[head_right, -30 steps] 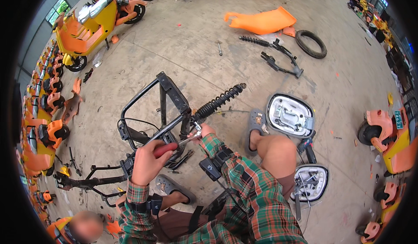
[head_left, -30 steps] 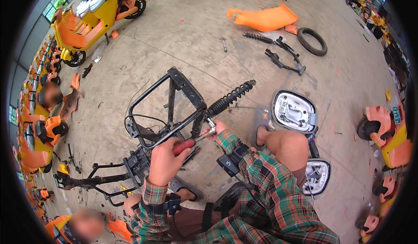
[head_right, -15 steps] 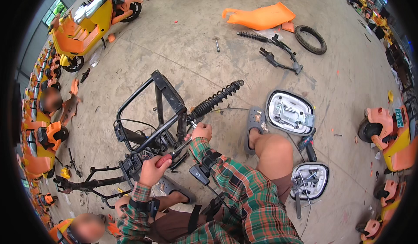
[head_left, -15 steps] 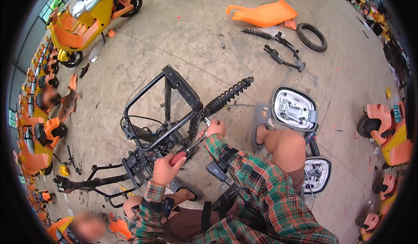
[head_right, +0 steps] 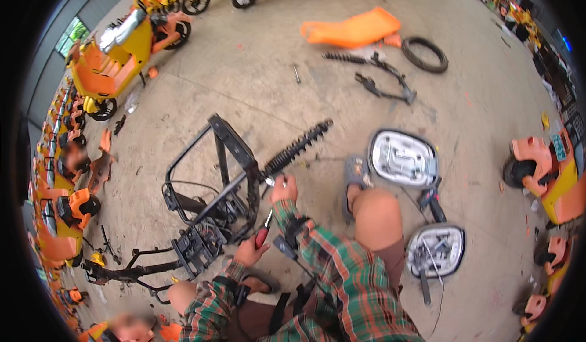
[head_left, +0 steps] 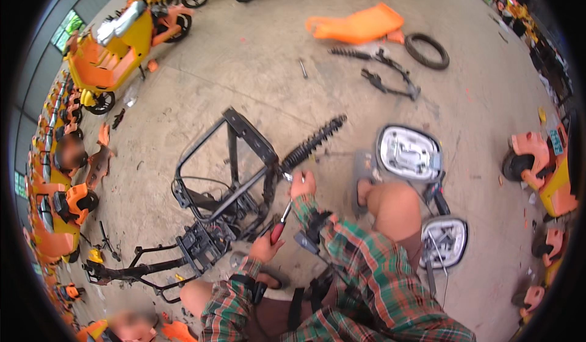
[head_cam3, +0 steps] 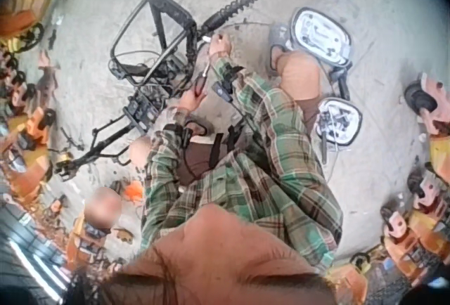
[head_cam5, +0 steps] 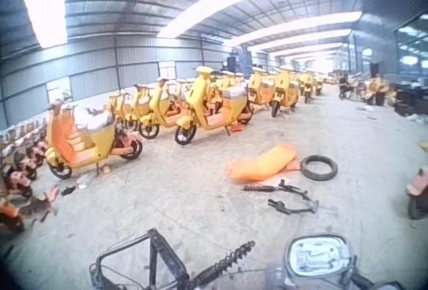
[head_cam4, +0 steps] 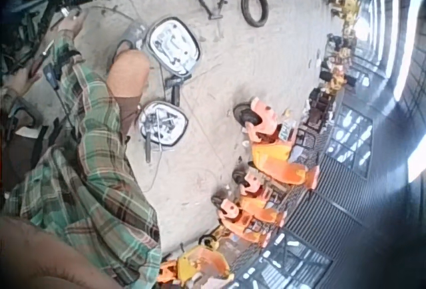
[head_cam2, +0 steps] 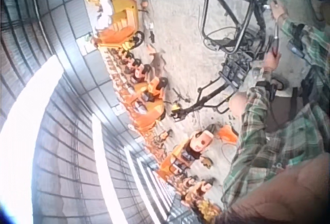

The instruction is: The person assembles components of a scooter frame by hand and using tools. The person handles nuts and bolts to secure a shock absorber to the frame, uses an adjustable wrench and a socket wrench to tighten the hardware, and checks the alignment of the frame components while working on a concrete floor in a large facility.

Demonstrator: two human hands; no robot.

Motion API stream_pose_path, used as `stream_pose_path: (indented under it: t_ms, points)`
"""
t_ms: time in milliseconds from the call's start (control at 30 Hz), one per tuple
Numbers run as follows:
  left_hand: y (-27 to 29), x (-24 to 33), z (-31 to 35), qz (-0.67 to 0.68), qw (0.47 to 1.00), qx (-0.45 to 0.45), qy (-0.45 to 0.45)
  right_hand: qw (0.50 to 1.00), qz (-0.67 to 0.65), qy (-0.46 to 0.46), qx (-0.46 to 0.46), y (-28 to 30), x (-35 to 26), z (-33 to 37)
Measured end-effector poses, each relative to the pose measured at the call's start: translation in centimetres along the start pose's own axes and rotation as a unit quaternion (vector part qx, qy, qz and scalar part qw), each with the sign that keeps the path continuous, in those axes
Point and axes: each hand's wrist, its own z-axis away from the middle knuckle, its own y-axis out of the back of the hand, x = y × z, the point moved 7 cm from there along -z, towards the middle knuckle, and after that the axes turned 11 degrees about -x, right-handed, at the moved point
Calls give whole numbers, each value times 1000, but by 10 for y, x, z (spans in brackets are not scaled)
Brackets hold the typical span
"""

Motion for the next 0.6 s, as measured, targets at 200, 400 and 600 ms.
stream_pose_path:
  t_ms: [200, 400, 600]
  points:
    - [27, 28, 8, 4, 998, -56, -19, 995, -82, -54, 22, 18, 1, 2]
    - [79, 103, 47, 99, 982, 127, -94, 952, -278, -103, -75, 9, -52, 57]
    - [109, 185, 79, 106, 912, 175, -357, 955, -174, 33, -239, 55, -137, 149]
